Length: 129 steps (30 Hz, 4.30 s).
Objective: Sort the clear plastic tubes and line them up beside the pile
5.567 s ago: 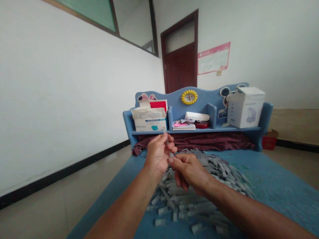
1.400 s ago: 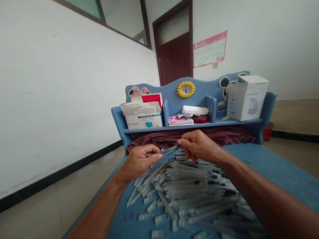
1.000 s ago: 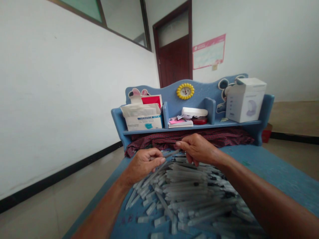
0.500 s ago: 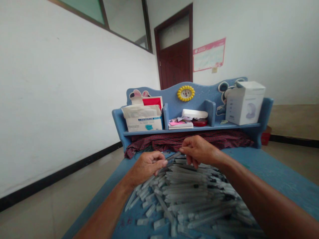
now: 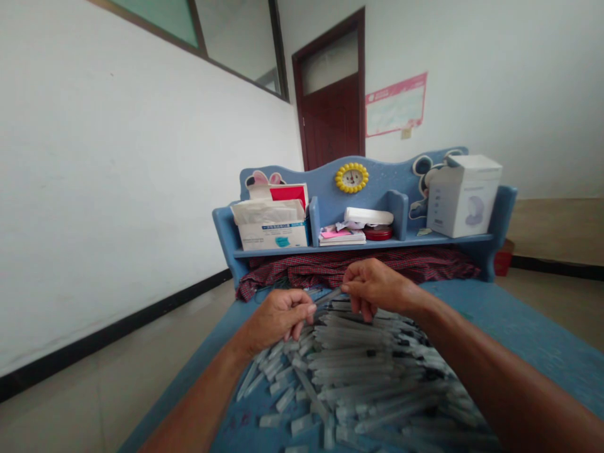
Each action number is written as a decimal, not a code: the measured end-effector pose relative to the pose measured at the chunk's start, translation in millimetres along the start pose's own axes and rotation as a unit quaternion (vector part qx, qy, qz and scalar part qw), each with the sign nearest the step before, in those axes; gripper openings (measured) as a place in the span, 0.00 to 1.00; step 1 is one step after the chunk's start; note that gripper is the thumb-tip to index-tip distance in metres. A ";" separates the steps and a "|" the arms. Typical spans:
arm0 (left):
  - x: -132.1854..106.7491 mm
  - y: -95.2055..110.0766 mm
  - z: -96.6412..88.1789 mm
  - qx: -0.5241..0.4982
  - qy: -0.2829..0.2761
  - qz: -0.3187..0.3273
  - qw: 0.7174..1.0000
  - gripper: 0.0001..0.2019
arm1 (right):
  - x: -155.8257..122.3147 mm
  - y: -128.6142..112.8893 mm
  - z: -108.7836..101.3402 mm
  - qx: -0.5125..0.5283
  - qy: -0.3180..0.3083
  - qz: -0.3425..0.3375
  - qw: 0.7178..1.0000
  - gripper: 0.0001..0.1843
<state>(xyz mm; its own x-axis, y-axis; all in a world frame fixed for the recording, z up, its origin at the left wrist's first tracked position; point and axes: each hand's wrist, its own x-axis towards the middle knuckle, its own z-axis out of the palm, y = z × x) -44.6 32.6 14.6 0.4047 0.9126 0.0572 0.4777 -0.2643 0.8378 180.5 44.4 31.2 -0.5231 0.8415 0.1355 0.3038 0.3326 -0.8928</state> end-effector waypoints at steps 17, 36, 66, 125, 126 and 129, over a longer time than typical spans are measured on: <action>-1.3 -3.4 -1.3 -0.096 -0.094 -0.012 0.991 0.18 | 1.0 3.1 -3.8 0.070 -0.044 -0.028 0.996 0.06; 1.4 -4.6 1.5 -0.096 -0.078 -0.004 0.992 0.15 | -1.2 -0.4 -3.3 0.010 0.018 -0.019 1.000 0.07; 4.9 -55.7 -44.0 -0.024 0.049 -0.094 0.994 0.14 | -9.5 -6.2 52.7 -0.538 0.193 -0.127 0.811 0.09; -20.5 29.2 -13.7 0.045 -0.077 0.025 0.996 0.18 | -44.1 -22.5 -9.8 -0.323 0.056 -0.113 0.938 0.10; -24.8 40.3 -13.9 0.057 -0.088 0.027 0.994 0.18 | -48.5 -24.7 -10.6 -0.336 0.038 -0.119 0.934 0.11; -40.8 76.4 -14.4 0.107 -0.124 0.028 0.986 0.19 | -65.6 -33.1 -13.9 -0.357 -0.017 -0.137 0.924 0.16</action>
<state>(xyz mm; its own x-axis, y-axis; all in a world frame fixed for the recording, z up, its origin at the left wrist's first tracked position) -35.8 -20.3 84.1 0.6004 0.7978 -0.0557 0.5919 -0.3965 0.7018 215.7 -15.9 57.8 -0.6801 0.6733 0.2900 0.5967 0.7382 -0.3146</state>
